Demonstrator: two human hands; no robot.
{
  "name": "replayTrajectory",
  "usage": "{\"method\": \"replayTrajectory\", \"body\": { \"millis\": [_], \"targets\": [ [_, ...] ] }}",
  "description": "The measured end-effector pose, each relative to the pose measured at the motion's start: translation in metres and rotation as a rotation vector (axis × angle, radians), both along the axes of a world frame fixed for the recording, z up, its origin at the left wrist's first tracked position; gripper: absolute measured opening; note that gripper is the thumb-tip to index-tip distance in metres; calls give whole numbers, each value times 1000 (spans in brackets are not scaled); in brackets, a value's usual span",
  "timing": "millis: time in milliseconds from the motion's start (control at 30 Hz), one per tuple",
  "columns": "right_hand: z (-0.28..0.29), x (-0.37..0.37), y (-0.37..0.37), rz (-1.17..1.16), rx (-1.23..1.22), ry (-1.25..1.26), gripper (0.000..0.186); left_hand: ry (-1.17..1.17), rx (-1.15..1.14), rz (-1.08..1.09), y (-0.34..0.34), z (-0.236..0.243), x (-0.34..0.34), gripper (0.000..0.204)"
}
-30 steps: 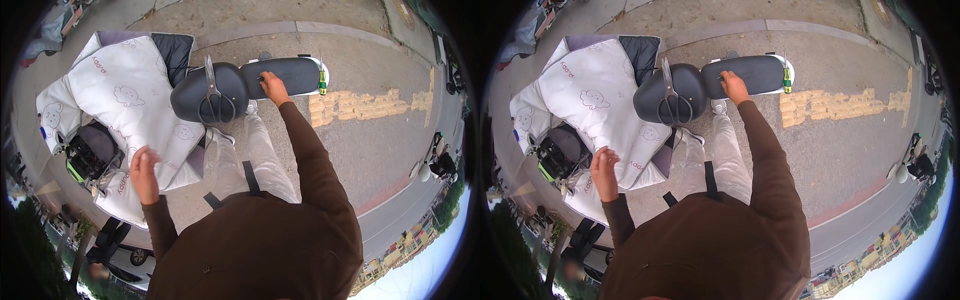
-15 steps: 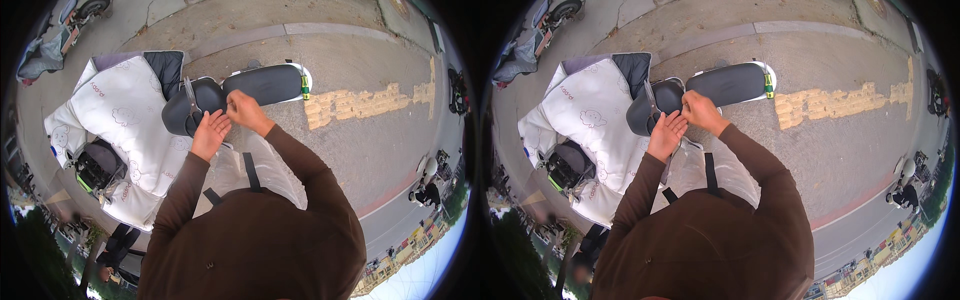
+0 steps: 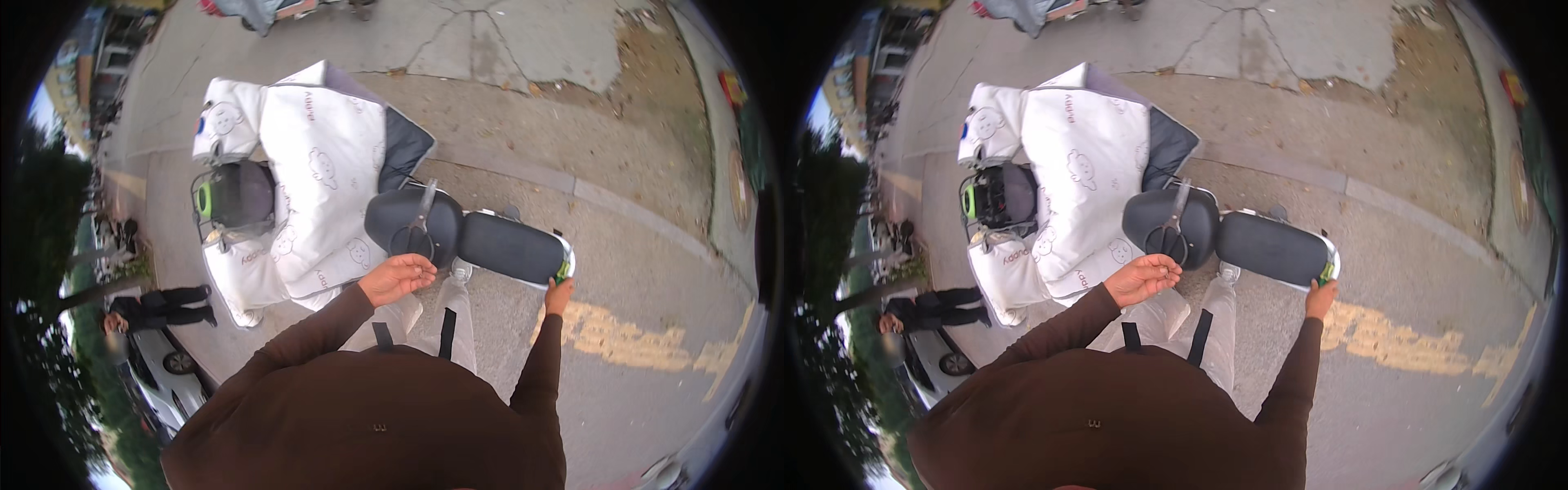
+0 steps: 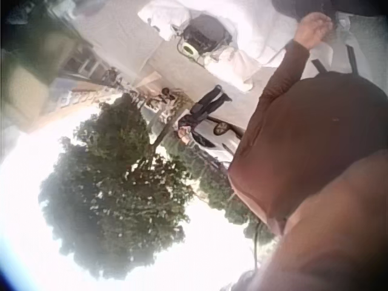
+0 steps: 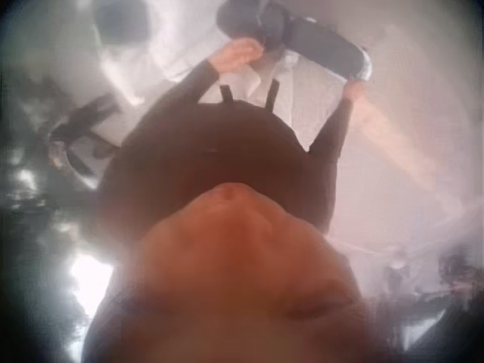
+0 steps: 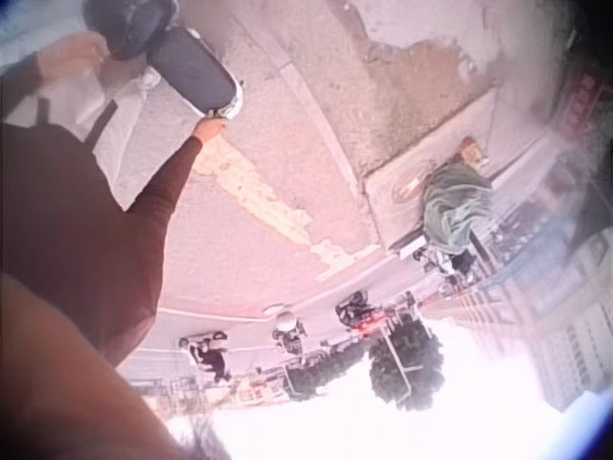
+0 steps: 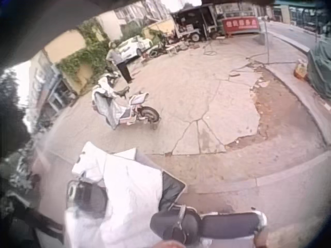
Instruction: The person works on the front basket area of a white scooter, manipulating wires and components inside a green-rimmed black housing. They use a screwdriver to adjust parts within the housing and later remove a white cover from the scooter seat.
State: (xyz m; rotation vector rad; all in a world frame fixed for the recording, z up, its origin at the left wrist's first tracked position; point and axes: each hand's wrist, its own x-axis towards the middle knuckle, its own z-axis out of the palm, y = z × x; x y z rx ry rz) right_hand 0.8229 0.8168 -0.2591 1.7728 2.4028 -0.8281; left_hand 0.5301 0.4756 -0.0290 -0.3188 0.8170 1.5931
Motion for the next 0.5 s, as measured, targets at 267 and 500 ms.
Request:
{"method": "replayTrajectory", "body": {
  "millis": [267,500],
  "targets": [
    [4,-11,11,6,-79,351,37,70,-56,511,-124,31,-29,23],
    [200,-173,-108,167,-694,831,29,162,-233,714,-217,13,-62,18]
  ]
}}
